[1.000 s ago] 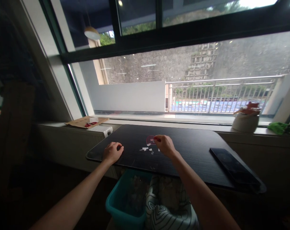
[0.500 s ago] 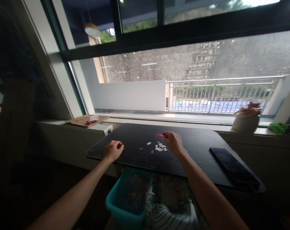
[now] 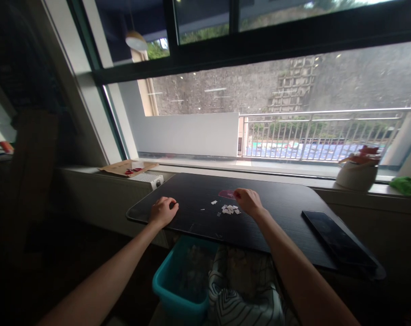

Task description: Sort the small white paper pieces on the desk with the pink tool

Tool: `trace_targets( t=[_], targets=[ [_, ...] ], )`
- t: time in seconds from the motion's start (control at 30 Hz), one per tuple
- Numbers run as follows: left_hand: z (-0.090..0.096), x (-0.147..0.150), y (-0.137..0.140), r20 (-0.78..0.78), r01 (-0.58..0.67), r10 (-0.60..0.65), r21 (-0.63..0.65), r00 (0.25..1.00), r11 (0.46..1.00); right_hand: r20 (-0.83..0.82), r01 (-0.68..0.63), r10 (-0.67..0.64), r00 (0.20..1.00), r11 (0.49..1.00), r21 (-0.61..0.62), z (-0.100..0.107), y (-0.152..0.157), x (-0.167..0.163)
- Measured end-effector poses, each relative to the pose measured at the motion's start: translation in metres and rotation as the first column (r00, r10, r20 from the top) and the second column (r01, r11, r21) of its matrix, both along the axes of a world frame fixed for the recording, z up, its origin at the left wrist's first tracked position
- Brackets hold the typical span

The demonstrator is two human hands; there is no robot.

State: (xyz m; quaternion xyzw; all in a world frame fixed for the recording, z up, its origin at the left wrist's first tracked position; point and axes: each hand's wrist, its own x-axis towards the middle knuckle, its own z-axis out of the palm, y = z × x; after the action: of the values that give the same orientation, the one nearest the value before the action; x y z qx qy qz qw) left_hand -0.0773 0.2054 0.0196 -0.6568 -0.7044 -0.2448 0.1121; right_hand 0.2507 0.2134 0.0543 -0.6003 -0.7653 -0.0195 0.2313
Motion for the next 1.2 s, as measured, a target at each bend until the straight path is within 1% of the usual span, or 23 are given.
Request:
trace_targets(
  t=[0.1, 0.17, 0.2, 0.3, 0.4, 0.47, 0.53, 0.67, 0.73, 0.8, 0.93, 1.0, 1.07, 1.13, 1.2],
  targets=[
    [0.001, 0.0, 0.0, -0.003, 0.004, -0.004, 0.004, 1.0, 1.0, 0.003, -0.029, 0.03, 1.0, 0.999, -0.013, 0.001, 0.019, -0.035],
    [0.001, -0.001, 0.0, -0.002, 0.005, -0.005, 0.004, 1.0, 1.0, 0.017, -0.065, 0.066, 0.998, 0.997, -0.033, -0.002, 0.024, -0.048],
    [0.0, -0.001, 0.0, 0.0, 0.005, -0.005, 0.003, 1.0, 1.0, 0.027, -0.086, 0.088, 0.996, 0.995, -0.043, -0.003, 0.023, -0.048],
    [0.0, 0.001, -0.001, 0.017, 0.008, -0.008, -0.003, 1.0, 1.0, 0.059, -0.155, 0.159, 0.986, 0.986, -0.066, -0.007, 0.005, -0.029],
    [0.0, 0.002, -0.001, 0.041, 0.006, -0.006, -0.005, 0.999, 1.0, 0.08, -0.199, 0.206, 0.975, 0.977, -0.078, -0.004, -0.012, -0.004],
    [0.0, 0.003, -0.001, 0.05, 0.004, -0.003, -0.003, 0.999, 1.0, 0.078, -0.21, 0.215, 0.974, 0.975, -0.068, -0.002, -0.015, -0.002],
    [0.0, 0.003, -0.001, 0.049, 0.002, -0.002, 0.005, 0.999, 1.0, 0.059, -0.224, 0.226, 0.972, 0.974, -0.047, -0.001, -0.01, -0.019],
    [-0.002, 0.0, -0.001, 0.03, 0.004, -0.005, 0.024, 1.0, 1.0, 0.011, -0.311, 0.312, 0.95, 0.95, -0.021, -0.004, 0.008, -0.074],
    [-0.003, -0.001, -0.001, 0.024, 0.008, -0.009, 0.025, 1.0, 1.0, 0.005, -0.369, 0.369, 0.929, 0.929, -0.028, -0.006, 0.011, -0.085],
    [-0.003, -0.001, -0.001, 0.025, 0.011, -0.012, 0.022, 1.0, 1.0, 0.011, -0.417, 0.418, 0.908, 0.908, -0.043, -0.007, 0.007, -0.076],
    [-0.001, 0.002, -0.002, 0.043, 0.012, -0.012, 0.012, 0.999, 1.0, 0.037, -0.461, 0.464, 0.885, 0.884, -0.073, -0.008, -0.017, -0.02],
    [0.0, 0.003, -0.003, 0.051, 0.01, -0.01, 0.008, 0.999, 1.0, 0.038, -0.443, 0.446, 0.894, 0.894, -0.067, -0.009, -0.024, 0.004],
    [0.001, 0.003, -0.003, 0.049, 0.009, -0.01, 0.009, 0.999, 1.0, 0.02, -0.388, 0.389, 0.921, 0.921, -0.034, -0.01, -0.023, 0.017],
    [0.001, 0.003, -0.003, 0.038, 0.01, -0.01, 0.015, 0.999, 1.0, -0.005, -0.318, 0.318, 0.948, 0.948, 0.007, -0.012, -0.014, 0.019],
    [0.001, 0.002, -0.003, 0.023, 0.012, -0.012, 0.022, 1.0, 1.0, -0.019, -0.269, 0.269, 0.963, 0.963, 0.028, -0.013, -0.005, 0.017]
  ],
)
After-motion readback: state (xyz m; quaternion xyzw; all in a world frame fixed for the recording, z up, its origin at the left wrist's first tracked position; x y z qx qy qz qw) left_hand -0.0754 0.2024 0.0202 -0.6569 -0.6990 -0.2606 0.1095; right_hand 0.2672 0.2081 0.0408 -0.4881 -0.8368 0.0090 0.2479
